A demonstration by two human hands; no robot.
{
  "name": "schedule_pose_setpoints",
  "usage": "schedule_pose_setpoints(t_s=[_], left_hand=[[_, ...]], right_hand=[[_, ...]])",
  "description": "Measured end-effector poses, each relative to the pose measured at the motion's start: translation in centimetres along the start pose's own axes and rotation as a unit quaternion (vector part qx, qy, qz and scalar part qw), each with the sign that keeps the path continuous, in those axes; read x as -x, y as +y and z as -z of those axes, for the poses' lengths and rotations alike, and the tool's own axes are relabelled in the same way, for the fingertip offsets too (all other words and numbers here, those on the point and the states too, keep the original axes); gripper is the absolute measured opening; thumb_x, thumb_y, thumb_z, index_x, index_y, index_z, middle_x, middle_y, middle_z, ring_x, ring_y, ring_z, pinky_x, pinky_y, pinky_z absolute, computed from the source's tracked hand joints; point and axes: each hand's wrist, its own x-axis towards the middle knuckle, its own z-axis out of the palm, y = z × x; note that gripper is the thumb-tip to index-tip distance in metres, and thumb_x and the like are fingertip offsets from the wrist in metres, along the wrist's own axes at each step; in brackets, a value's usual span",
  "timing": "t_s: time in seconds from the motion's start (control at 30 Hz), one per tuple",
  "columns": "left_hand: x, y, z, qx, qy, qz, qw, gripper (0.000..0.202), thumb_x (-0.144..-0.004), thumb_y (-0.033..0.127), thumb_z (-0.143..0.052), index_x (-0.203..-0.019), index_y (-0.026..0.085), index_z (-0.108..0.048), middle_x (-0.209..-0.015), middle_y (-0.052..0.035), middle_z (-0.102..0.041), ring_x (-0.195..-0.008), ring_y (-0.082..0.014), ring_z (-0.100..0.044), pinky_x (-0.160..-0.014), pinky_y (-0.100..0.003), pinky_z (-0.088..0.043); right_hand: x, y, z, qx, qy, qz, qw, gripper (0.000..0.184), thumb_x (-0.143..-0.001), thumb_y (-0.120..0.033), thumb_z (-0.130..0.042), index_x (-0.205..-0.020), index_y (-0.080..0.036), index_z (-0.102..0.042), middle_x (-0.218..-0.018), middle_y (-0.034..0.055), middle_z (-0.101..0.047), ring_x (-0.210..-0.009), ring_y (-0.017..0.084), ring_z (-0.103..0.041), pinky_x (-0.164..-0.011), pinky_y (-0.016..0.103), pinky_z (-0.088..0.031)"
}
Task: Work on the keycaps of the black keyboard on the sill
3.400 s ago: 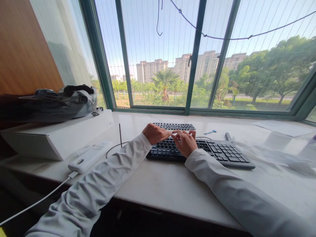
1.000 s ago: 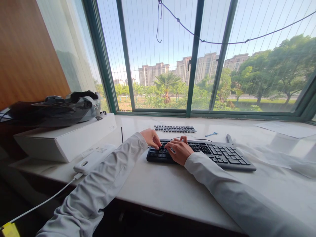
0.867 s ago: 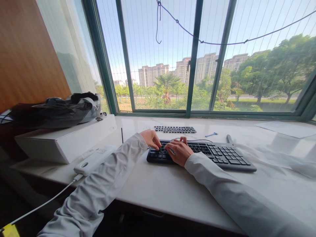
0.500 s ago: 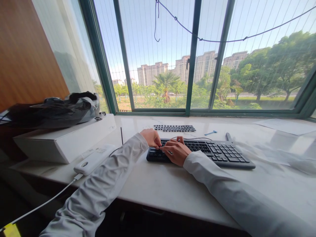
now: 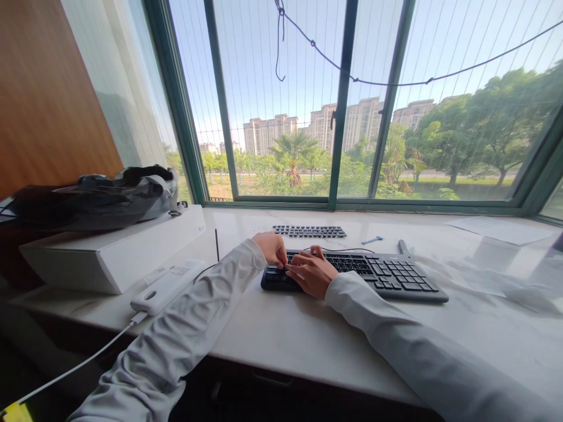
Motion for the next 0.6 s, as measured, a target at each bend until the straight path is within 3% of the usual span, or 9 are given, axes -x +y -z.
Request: schedule_pose_setpoints(t_s=[0.17, 0.37, 0.6], left_hand=[[-0.3, -1.4, -0.4, 0.112, -0.058, -0.029, 0.992, 0.024, -0.059, 0.024, -0.077, -0.082, 0.025, -0.078, -0.073, 0.0015, -0.075, -0.078, -0.0162, -0.071, -0.067, -0.017, -0.05], [-0.3, -1.4, -0.5, 0.05, -0.021, -0.02, 0.998, 0.024, -0.056, 0.024, -0.079, -0.079, 0.026, -0.078, -0.068, 0.0016, -0.074, -0.077, -0.0175, -0.071, -0.065, -0.018, -0.05], [-1.1, -2.9, -0.9, 0.152, -0.083, -0.052, 0.984, 0.029, -0.058, 0.028, -0.079, -0.085, 0.02, -0.077, -0.079, -0.0023, -0.075, -0.081, -0.0174, -0.071, -0.073, -0.019, -0.052]], right_hand=[[-0.2, -0.6, 0.5, 0.056, -0.007, 0.044, 0.997, 0.031, -0.099, -0.03, -0.038, -0.102, -0.017, -0.065, -0.091, 0.0071, -0.066, -0.092, 0.021, -0.054, -0.092, 0.042, -0.022], [-0.2, -0.6, 0.5, 0.06, -0.006, 0.045, 0.997, 0.029, -0.098, -0.031, -0.039, -0.099, -0.017, -0.064, -0.092, 0.0073, -0.066, -0.093, 0.021, -0.054, -0.092, 0.042, -0.024], [-0.3, -0.5, 0.3, 0.057, -0.002, 0.049, 0.997, 0.03, -0.099, -0.027, -0.037, -0.093, -0.017, -0.064, -0.089, 0.0059, -0.065, -0.09, 0.019, -0.055, -0.093, 0.042, -0.024]])
